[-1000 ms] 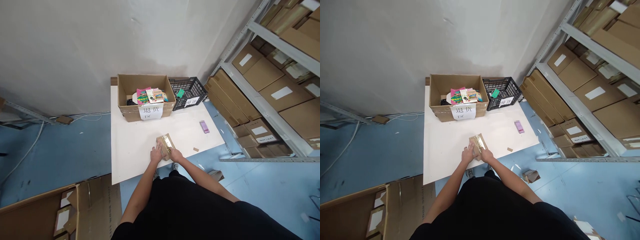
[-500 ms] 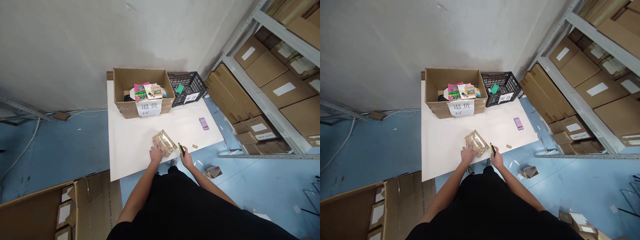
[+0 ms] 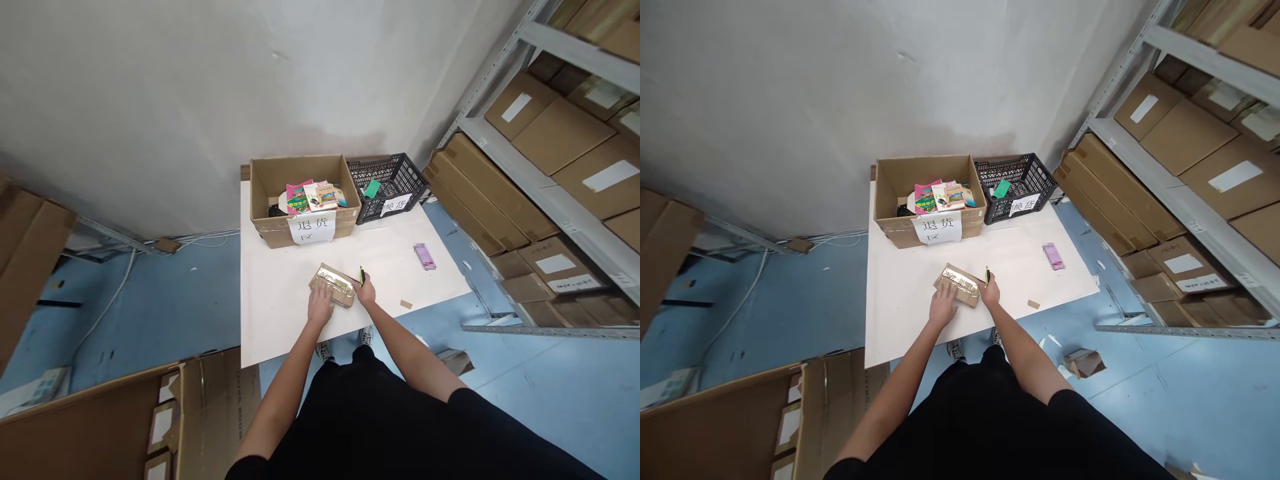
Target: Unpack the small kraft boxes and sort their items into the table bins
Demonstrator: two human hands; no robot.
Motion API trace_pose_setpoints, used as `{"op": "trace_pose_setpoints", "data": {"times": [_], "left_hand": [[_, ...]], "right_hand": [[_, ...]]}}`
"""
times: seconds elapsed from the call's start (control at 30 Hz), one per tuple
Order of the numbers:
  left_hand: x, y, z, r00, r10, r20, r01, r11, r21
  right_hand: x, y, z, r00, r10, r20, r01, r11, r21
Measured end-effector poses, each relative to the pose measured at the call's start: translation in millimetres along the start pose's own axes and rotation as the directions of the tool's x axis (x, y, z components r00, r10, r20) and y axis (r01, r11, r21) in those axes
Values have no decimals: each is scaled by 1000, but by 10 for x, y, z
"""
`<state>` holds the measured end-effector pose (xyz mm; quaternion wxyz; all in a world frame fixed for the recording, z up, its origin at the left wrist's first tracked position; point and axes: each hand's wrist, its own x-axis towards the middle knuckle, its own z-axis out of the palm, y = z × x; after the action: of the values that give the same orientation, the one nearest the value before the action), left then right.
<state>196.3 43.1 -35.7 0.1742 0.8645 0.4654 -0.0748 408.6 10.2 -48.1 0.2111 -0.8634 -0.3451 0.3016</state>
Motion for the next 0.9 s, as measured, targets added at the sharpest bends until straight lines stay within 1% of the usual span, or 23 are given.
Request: {"op": "trace_pose_setpoints", "data": {"times": [0.07, 0.13, 0.17, 0.23, 0.3, 0.33, 0.43, 0.53, 0.67, 0.8, 0.9], "left_hand": [[239, -70, -102, 990, 124, 67, -125, 992, 0], [438, -129, -149, 976, 182, 122, -183, 983, -4], [511, -143, -144, 973, 187, 135, -188, 982, -8], [597, -115, -80, 978, 166, 127, -164, 986, -22], [606, 2, 39, 990, 103, 95, -100, 994, -31], [590, 88, 105, 995, 66, 73, -63, 997, -31], [511, 362, 268, 999, -26, 29, 27, 999, -21], [465, 510, 318, 998, -59, 32, 59, 998, -8], [477, 502, 276, 997, -53, 53, 51, 998, 31], [481, 476, 255, 996, -62, 56, 60, 998, 34], [463, 481, 264, 997, -52, 51, 50, 998, 36]], "right_hand": [[17, 26, -37, 998, 69, -10, -68, 995, 67], [-21, 95, -63, 992, 129, 6, -128, 973, 194], [-55, 147, -78, 990, 142, 23, -143, 952, 270], [-138, 275, -117, 991, 120, 60, -134, 898, 420], [-218, 409, -174, 994, 68, 90, -105, 845, 525], [-251, 468, -206, 993, 51, 108, -102, 828, 552], [-300, 589, -294, 984, 72, 166, -152, 827, 542], [-272, 625, -345, 968, 124, 219, -213, 869, 447], [-183, 616, -364, 963, 129, 235, -210, 908, 363], [-140, 617, -367, 970, 108, 216, -178, 923, 340], [-150, 614, -375, 975, 97, 198, -164, 920, 356]]}}
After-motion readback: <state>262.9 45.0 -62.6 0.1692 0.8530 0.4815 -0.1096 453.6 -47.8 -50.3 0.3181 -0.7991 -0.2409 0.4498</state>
